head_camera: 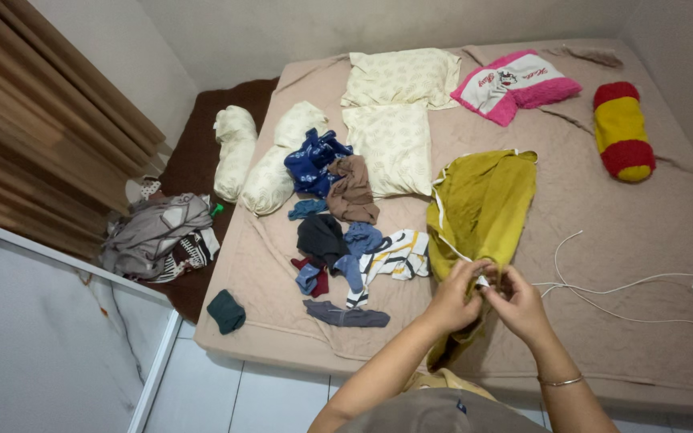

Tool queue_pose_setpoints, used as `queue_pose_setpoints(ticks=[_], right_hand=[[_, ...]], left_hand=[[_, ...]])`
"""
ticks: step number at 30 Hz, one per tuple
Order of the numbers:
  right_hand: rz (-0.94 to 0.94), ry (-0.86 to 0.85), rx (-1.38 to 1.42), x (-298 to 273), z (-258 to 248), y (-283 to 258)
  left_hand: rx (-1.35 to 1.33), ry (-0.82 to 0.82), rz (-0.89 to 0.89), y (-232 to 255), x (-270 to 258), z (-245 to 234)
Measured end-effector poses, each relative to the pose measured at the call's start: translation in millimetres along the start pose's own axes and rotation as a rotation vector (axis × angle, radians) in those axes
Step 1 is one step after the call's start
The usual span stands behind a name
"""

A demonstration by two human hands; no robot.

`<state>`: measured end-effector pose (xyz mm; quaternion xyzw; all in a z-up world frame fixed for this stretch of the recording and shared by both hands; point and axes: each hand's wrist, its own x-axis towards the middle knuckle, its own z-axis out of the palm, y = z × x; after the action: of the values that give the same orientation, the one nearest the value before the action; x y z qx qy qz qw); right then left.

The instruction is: The person folds a yellow garment on a bed, moves several pillows to arrange them, and then wraps a white charging cable around its power adapter by hand.

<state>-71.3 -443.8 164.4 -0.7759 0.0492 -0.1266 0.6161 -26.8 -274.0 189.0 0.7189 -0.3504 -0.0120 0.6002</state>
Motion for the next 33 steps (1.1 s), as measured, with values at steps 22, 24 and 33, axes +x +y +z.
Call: queue_pose_setpoints(ticks=[22, 24, 33], right_hand=[[0.368, 0.476, -0.679, -1, 12, 160], [0.553, 0.415, -0.637, -8, -4, 166], [0.532, 0.637, 0.794, -22, -83, 158]], left_hand=[[-0.163, 0.382, -0.143, -1, 98, -14], [-0.236, 0.440, -0.158, -5, 110, -23], [-0.230, 0.702, -0.239, -163, 51, -64]])
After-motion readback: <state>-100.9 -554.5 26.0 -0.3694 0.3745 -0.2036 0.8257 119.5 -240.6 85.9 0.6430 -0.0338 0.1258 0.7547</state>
